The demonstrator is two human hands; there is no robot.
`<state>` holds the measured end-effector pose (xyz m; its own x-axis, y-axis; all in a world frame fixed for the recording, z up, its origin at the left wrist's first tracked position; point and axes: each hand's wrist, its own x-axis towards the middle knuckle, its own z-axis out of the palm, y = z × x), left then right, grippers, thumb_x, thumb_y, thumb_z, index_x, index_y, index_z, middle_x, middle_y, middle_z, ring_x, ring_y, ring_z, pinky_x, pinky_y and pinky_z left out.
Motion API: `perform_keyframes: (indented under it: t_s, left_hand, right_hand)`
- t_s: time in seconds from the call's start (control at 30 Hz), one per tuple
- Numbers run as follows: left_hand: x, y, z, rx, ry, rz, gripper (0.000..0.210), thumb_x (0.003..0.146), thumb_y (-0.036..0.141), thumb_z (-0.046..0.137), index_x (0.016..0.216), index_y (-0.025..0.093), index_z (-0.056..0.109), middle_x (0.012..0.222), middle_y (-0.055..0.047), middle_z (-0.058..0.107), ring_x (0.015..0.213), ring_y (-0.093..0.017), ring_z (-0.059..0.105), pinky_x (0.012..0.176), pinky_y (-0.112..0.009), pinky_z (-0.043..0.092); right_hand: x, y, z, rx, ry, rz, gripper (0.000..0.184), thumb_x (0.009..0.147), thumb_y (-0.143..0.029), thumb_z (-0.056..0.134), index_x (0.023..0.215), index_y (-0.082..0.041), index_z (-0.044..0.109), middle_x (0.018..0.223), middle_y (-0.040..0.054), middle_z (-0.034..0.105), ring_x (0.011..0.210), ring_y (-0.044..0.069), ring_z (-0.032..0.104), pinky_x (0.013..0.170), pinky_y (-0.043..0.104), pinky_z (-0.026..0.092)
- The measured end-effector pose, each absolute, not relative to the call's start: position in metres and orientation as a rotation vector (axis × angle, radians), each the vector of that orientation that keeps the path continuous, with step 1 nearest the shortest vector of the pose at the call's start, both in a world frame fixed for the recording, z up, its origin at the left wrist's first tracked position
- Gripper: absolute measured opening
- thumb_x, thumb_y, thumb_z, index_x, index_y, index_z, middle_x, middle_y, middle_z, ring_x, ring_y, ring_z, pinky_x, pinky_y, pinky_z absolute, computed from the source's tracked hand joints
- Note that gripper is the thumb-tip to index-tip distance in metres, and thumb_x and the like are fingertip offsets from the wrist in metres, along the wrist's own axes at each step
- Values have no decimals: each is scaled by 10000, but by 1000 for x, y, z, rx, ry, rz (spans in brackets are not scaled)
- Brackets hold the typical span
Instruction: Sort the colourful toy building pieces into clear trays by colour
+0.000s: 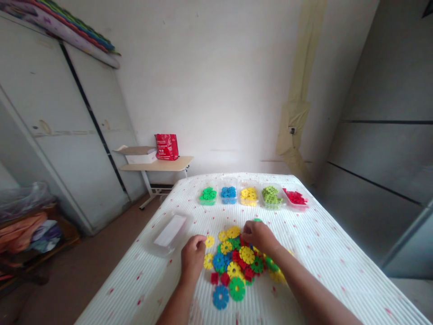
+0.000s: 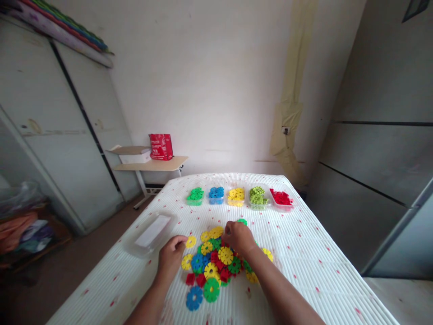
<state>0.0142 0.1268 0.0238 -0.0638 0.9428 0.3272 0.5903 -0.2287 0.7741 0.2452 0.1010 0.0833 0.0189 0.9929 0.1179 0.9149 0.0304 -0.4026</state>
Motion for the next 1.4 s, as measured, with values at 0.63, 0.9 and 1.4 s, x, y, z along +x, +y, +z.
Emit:
perform_keyframes:
  t_s: [0.63,0.9,1.4]
  left_hand:
    - [12,131,22,1806,1664,1200,248,675,297,435,740,198,653,775,-33,707,748,-192,642,721,-275,488]
    - [12,128,28,1841,1621,1230,246,672,253,429,713,186,663,762,-42,710,712,-180,643,687,-263,498]
    - [8,129,22,1782,1617,1188,258,653,351,452,729,210,655,772,-26,711,746,-200,649,729,-282,502]
  right_hand:
    - [211,97,86,-2169,-2013,118,285,686,-177,523,961,-162,596,884,128,679,813,238,642,616,273,422]
    - [252,108,88,-2076,-1730,329,297,673,-194,547,961,-196,620,852,60,687,774,169,615,615,220,367]
    - [347,115,107,-2114,-1425,115,262,702,-217,513,910,-171,664,825,69,690,745,161,612,609,218,385]
